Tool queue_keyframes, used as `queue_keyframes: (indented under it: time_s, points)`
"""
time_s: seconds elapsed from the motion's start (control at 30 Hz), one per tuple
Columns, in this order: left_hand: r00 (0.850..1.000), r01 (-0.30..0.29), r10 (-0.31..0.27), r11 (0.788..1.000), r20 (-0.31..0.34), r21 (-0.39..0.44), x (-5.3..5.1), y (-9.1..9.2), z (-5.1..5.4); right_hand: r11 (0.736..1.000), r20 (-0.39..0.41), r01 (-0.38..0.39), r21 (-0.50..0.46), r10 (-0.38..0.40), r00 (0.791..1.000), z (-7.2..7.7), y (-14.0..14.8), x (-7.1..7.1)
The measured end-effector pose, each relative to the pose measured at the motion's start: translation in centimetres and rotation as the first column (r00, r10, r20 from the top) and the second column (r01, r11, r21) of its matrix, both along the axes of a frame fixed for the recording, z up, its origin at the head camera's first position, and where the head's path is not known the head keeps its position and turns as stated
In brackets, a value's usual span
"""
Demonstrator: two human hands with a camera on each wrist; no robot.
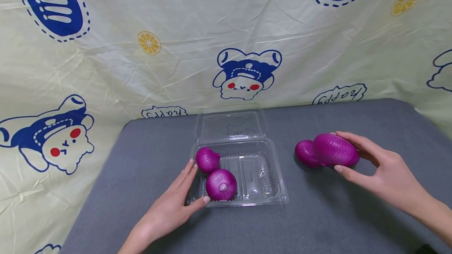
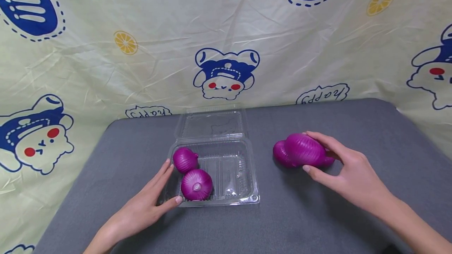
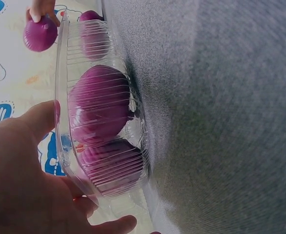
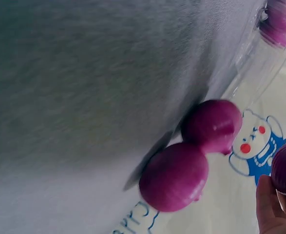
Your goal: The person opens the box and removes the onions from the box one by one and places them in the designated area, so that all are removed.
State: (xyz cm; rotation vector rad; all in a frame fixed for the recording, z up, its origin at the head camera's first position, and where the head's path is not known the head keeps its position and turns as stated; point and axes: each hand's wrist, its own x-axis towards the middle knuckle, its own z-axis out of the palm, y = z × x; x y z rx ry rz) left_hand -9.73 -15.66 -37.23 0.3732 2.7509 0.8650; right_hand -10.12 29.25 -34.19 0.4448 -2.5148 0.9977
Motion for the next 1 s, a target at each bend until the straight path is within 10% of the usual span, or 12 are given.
queue_keyframes:
  time_s: [1.0]
  points:
    - [1.000,-0.006,0.006,1.000,-0.004,0.011,0.0,0.1,0.0,0.953,0.064,0.289,-0.093,-0.284,0.957,-3.3,8.0,-0.1]
